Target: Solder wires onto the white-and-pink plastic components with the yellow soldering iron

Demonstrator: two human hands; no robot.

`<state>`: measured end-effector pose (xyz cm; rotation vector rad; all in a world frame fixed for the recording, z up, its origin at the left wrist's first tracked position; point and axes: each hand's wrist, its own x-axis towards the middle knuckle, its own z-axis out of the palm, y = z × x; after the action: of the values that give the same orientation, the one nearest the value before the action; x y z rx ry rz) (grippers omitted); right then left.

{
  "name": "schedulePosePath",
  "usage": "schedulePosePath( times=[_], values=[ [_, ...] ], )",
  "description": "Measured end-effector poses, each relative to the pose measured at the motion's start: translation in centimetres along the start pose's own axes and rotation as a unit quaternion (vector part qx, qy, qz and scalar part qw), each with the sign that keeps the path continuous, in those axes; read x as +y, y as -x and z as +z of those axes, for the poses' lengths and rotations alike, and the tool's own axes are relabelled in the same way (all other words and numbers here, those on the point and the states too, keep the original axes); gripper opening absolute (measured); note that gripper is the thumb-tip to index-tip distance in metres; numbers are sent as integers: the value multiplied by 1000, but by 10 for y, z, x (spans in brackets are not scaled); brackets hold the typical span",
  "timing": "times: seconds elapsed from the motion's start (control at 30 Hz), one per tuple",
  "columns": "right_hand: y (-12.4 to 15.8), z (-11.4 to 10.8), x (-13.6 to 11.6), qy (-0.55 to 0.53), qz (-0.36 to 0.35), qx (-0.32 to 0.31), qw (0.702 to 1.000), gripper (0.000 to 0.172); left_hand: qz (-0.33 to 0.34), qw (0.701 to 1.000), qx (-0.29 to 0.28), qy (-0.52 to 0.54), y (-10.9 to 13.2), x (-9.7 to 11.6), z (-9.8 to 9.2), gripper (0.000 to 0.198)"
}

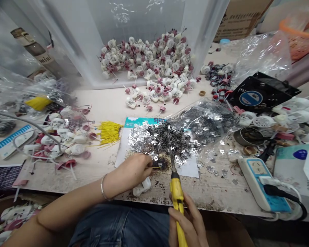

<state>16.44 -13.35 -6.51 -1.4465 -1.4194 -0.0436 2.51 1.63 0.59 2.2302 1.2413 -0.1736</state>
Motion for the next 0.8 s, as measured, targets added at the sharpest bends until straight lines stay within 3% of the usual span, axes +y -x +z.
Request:
schedulePosePath(
  times=[0.13,0.27,0.33,0.47,0.57,0.67,0.73,0.8],
  values=[
    [-18,28,-7,-10,9,78,997,25,94,982,19,163,17,2,1,14],
    [-31,41,-18,-87,42,46,994,28,164,908,191,335,25,-7,11,8],
    [-32,45,-23,-99,6,21,995,27,162,887,271,338,29,-17,12,9],
    [-28,55,-23,-61,-64,-76,993,12,183,895,370,170,45,-45,1,14],
    [-28,59,-20,-39,-28,-59,997,15,205,907,368,21,65,-67,-9,17],
    [-29,61,-17,-12,42,6,999,21,223,928,290,-72,81,-81,-6,19],
    [-29,66,-18,-5,78,23,997,22,252,935,240,-63,84,-80,4,19],
    [-29,72,-19,-15,84,15,996,20,279,934,221,23,83,-74,18,19]
  ],
)
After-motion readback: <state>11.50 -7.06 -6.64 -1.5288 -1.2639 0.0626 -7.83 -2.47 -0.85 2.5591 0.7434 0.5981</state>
